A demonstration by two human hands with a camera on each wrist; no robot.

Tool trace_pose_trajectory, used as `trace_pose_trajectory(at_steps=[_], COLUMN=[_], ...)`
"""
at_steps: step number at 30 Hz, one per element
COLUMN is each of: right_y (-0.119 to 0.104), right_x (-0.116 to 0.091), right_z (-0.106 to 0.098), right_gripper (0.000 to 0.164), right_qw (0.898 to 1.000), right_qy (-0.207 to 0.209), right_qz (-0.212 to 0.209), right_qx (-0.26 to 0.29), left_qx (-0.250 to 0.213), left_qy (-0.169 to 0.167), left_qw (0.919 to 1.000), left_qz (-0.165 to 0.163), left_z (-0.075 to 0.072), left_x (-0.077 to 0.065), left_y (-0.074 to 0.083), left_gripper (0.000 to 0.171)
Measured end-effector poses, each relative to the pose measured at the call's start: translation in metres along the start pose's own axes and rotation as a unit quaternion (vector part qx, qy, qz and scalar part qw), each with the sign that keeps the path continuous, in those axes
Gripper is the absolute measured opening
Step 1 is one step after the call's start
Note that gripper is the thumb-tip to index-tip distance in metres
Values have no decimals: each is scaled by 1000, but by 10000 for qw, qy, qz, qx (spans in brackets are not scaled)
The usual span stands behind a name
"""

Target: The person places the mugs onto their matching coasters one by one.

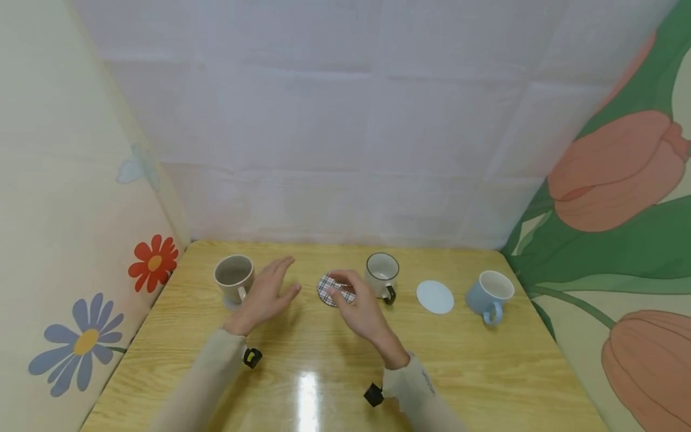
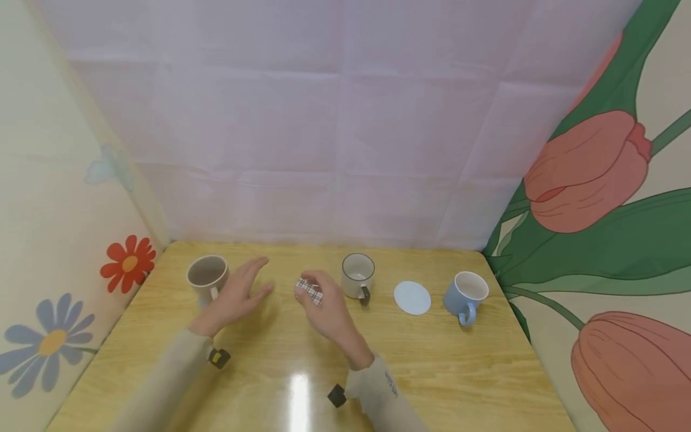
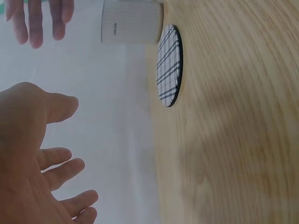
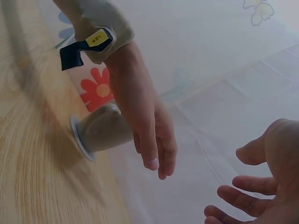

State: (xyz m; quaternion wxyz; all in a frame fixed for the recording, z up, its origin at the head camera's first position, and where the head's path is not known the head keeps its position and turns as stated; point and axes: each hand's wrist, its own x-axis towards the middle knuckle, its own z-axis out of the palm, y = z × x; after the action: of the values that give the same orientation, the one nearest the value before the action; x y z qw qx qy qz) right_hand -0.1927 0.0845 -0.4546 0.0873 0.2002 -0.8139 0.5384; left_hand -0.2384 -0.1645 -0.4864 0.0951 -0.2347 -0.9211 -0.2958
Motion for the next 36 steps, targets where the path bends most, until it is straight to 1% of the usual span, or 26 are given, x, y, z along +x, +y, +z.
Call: trace_pose_trajectory(at_steps=[5, 7, 11, 14, 15, 17, 19, 21, 22, 25, 29, 33, 36], right_y=[3, 4, 5, 6, 1, 1, 2, 2, 7, 7, 7, 9, 12], right_x=[-1, -2, -3, -4, -5, -6, -5, -5, -4, -5, -6, -6, -6], right_z=[-4, -5, -7, -8, -10, -11, -13, -15, -16, -19, -23, -28, -32], right_gripper=[34, 34, 35, 34, 34, 33, 33, 33, 33, 33, 32, 31, 31], right_qw=[10000, 9999, 9997, 9993, 9992, 9989, 9989, 9992, 9993, 9992, 9989, 9983, 9978], right_qy=[76, 129, 196, 213, 220, 248, 285, 309, 317, 360, 441, 490, 506], right_qz=[-20, -60, 0, 110, 129, 115, 81, 35, 4, 4, 145, 306, 407], right_qx=[54, 85, 161, 293, 322, 378, 368, 249, 212, 151, 95, 53, 128], left_qx=[61, 41, -18, -4, 7, 24, 27, 7, -2, -50, -56, -63, -87], left_qy=[48, 86, 115, 73, 53, 24, -10, -26, -30, -56, -97, -175, -205], left_qw=[10000, 9999, 9999, 10000, 10000, 10000, 10000, 10000, 10000, 10000, 9999, 9998, 9997], left_qz=[21, 42, 73, 45, 33, 24, -13, -44, -46, -36, 30, -40, -91], left_z=[9, 11, 14, 18, 20, 23, 25, 26, 27, 30, 35, 38, 39], left_x=[4, 5, 7, 8, 8, 9, 9, 10, 10, 12, 14, 15, 16], left_y=[0, 1, 3, 3, 3, 2, 2, 3, 3, 4, 4, 5, 6], left_gripper=[68, 67, 67, 66, 66, 65, 64, 64, 64, 64, 64, 64, 64])
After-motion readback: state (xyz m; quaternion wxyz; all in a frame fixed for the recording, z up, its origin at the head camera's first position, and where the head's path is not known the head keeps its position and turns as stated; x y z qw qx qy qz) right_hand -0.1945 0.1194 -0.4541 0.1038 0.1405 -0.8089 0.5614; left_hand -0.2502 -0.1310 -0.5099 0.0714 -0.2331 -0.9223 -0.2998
